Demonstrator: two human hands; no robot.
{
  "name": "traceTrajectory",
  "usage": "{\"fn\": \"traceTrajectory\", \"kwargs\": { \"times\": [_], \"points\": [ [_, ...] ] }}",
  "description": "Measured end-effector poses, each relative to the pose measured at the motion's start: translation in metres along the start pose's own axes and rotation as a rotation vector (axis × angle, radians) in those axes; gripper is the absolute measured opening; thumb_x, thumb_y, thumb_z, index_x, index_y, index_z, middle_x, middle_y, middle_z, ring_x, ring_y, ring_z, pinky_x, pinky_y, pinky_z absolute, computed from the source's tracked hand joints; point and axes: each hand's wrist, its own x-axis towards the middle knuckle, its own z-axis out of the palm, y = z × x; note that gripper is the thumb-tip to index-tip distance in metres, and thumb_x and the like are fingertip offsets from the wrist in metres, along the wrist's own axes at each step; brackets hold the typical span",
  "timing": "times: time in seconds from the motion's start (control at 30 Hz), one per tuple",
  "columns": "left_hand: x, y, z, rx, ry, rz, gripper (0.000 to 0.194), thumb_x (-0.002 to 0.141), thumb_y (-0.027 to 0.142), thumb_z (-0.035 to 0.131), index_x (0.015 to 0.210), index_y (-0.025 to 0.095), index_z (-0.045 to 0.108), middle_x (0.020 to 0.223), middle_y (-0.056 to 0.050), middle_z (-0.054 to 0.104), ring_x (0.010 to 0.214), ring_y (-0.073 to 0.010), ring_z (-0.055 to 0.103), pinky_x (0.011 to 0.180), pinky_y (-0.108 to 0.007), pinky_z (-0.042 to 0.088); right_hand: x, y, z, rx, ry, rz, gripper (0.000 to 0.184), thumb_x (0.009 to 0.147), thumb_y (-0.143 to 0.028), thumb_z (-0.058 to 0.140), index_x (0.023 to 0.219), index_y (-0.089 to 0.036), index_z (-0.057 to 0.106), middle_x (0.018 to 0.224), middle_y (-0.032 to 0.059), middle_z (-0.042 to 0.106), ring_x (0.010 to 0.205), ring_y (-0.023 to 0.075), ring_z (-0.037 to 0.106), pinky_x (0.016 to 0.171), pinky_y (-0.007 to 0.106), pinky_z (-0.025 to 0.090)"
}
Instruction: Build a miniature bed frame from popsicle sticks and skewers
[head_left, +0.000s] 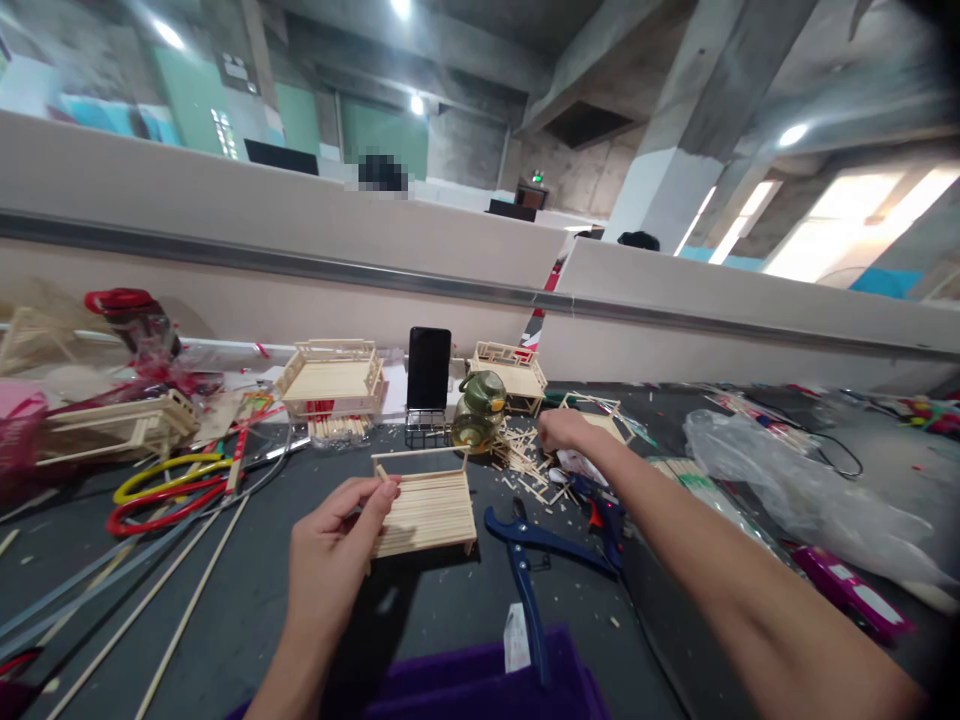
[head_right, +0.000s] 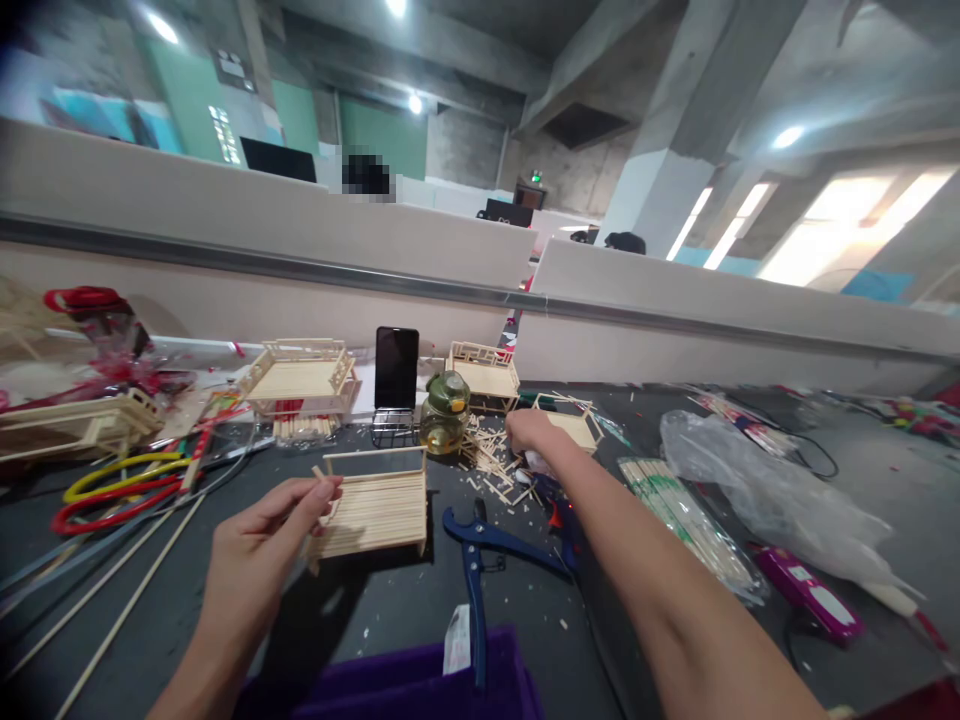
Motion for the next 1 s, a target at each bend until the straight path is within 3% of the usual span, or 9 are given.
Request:
{"fn": "traceTrajectory", "kwargs": {
  "times": [0.13,0.3,0.47,0.57,0.6,0.63,0.73,0.87,1.0],
  "points": [
    [0.001,-0.001,0.0,0.01,0.009,0.005,0.02,0.075,0.04,0.072,0.079,0.021,0.075,0.075,-0.001,0.066,0.072,-0.0155,0.055,0.064,-0.022,0.041,0.006,-0.003,0.012,-0.059,-0.066,0.0,0.029,0.088,-0.032,0.064,0.112,-0.015,0.062,0.114,0.0089,0.063,0.102,0.0221,0.062,0.086,0.039,0.051],
    [0.001,-0.003,0.0,0.004,-0.018,-0.024,0.022,0.076,0.041,0.071,0.079,0.02,0.074,0.075,0.0,0.064,0.069,-0.0147,0.053,0.06,-0.022,0.041,0.006,-0.01,0.014,-0.028,-0.06,0.002,0.034,0.091,-0.033,0.061,0.12,-0.016,0.057,0.121,0.0092,0.059,0.103,0.0219,0.061,0.086,0.04,0.052],
    [0.002,-0.002,-0.001,-0.066,-0.053,-0.076,0.026,0.075,0.044,0.071,0.08,0.019,0.075,0.073,-0.001,0.065,0.067,-0.0137,0.053,0.057,-0.02,0.041,-0.016,-0.005,-0.016,0.123,0.079,-0.002,0.011,0.079,-0.018,0.068,0.088,-0.012,0.071,0.097,0.0127,0.071,0.097,0.0261,0.065,0.077,0.032,0.049],
    [0.001,0.002,0.0,-0.165,-0.095,-0.15,0.029,0.075,0.045,0.071,0.083,0.018,0.077,0.076,-0.004,0.068,0.07,-0.0148,0.055,0.057,-0.02,0.044,-0.051,-0.009,-0.04,0.28,0.153,-0.072,0.014,0.081,-0.017,0.059,0.079,-0.015,0.072,0.081,0.009,0.073,0.077,0.0194,0.068,0.061,0.024,0.044],
    [0.0,0.003,0.0,-0.196,-0.111,-0.174,0.03,0.074,0.045,0.071,0.084,0.018,0.077,0.078,-0.005,0.069,0.07,-0.0148,0.055,0.057,-0.02,0.044,-0.066,-0.016,-0.046,0.39,0.174,-0.134,0.018,0.084,-0.02,0.054,0.08,-0.017,0.071,0.076,0.0054,0.072,0.07,0.015,0.066,0.057,0.022,0.042],
    [0.0,0.004,0.001,-0.224,-0.134,-0.197,0.03,0.074,0.045,0.072,0.085,0.018,0.078,0.078,-0.006,0.07,0.07,-0.0148,0.055,0.056,-0.02,0.045,-0.081,-0.026,-0.049,0.712,0.227,-0.224,0.018,0.084,-0.024,0.055,0.079,-0.016,0.07,0.072,0.0049,0.07,0.062,0.0139,0.063,0.05,0.021,0.038],
    [-0.003,0.004,0.005,-0.304,-0.249,-0.275,0.031,0.074,0.044,0.072,0.085,0.016,0.078,0.076,-0.008,0.07,0.066,-0.0144,0.055,0.054,-0.021,0.045,-0.118,-0.071,-0.046,1.342,0.135,-0.465,0.018,0.077,-0.037,0.065,0.077,-0.019,0.067,0.069,0.0016,0.068,0.052,0.0108,0.056,0.042,0.02,0.031],
    [-0.005,0.004,0.008,-0.383,-0.438,-0.365,0.029,0.076,0.042,0.071,0.083,0.014,0.077,0.074,-0.008,0.07,0.066,-0.0153,0.057,0.054,-0.023,0.047,-0.13,-0.127,-0.033,1.529,0.05,-0.518,0.02,0.074,-0.037,0.072,0.07,-0.018,0.068,0.057,-0.0031,0.059,0.047,0.007,0.045,0.043,0.019,0.028],
    [-0.006,0.004,0.007,-0.41,-0.51,-0.378,0.029,0.077,0.042,0.07,0.076,0.013,0.075,0.073,-0.008,0.069,0.063,-0.0144,0.057,0.055,-0.023,0.047,-0.121,-0.147,-0.029,1.551,-0.006,-0.545,0.023,0.07,-0.039,0.074,0.067,-0.017,0.069,0.058,-0.0023,0.061,0.05,0.0077,0.047,0.048,0.021,0.032]
  ]
}}
